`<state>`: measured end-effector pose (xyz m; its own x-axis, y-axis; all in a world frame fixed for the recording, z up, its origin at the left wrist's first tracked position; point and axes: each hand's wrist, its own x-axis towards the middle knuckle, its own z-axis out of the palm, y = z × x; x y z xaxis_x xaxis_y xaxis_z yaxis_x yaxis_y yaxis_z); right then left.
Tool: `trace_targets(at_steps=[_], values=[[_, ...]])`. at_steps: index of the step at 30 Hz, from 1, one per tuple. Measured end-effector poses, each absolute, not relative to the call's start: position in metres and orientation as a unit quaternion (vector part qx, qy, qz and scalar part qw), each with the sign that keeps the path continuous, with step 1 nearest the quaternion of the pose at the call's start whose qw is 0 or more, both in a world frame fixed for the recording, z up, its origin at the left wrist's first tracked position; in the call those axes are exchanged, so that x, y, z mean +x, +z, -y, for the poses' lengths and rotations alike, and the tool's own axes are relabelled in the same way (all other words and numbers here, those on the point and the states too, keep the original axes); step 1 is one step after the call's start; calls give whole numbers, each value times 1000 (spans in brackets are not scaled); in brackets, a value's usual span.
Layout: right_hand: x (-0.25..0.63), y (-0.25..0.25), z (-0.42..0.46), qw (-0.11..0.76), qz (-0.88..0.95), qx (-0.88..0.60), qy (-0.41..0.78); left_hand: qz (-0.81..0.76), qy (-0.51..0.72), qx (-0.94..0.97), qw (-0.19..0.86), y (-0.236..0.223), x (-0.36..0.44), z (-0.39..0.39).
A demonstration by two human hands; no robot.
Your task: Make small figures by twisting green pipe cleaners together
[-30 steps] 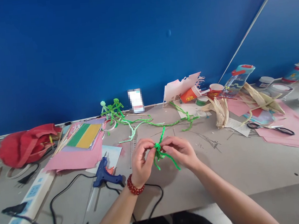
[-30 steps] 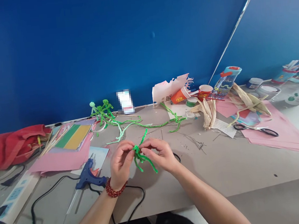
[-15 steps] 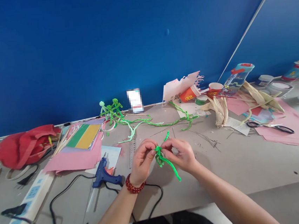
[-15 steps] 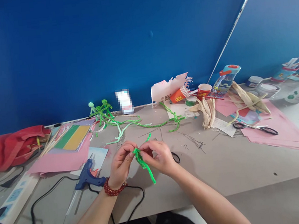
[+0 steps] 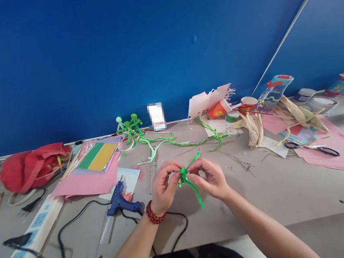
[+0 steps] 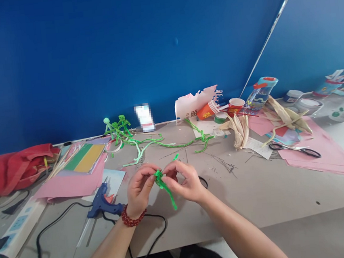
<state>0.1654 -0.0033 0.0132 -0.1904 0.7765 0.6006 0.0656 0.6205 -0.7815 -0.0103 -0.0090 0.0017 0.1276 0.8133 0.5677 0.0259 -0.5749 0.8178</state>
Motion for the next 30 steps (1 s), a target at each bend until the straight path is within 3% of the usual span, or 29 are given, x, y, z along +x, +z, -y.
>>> trace_targets(at_steps=[16, 24, 30], values=[[164, 9, -2, 543, 732, -319, 260, -340, 583, 688, 266, 4, -7, 12], [157, 10, 3, 569, 699, -364, 236, -354, 559, 749, 44, 5, -7, 16], [155, 8, 5, 571, 697, -360, 243, -364, 547, 753, 38, 5, -7, 16]])
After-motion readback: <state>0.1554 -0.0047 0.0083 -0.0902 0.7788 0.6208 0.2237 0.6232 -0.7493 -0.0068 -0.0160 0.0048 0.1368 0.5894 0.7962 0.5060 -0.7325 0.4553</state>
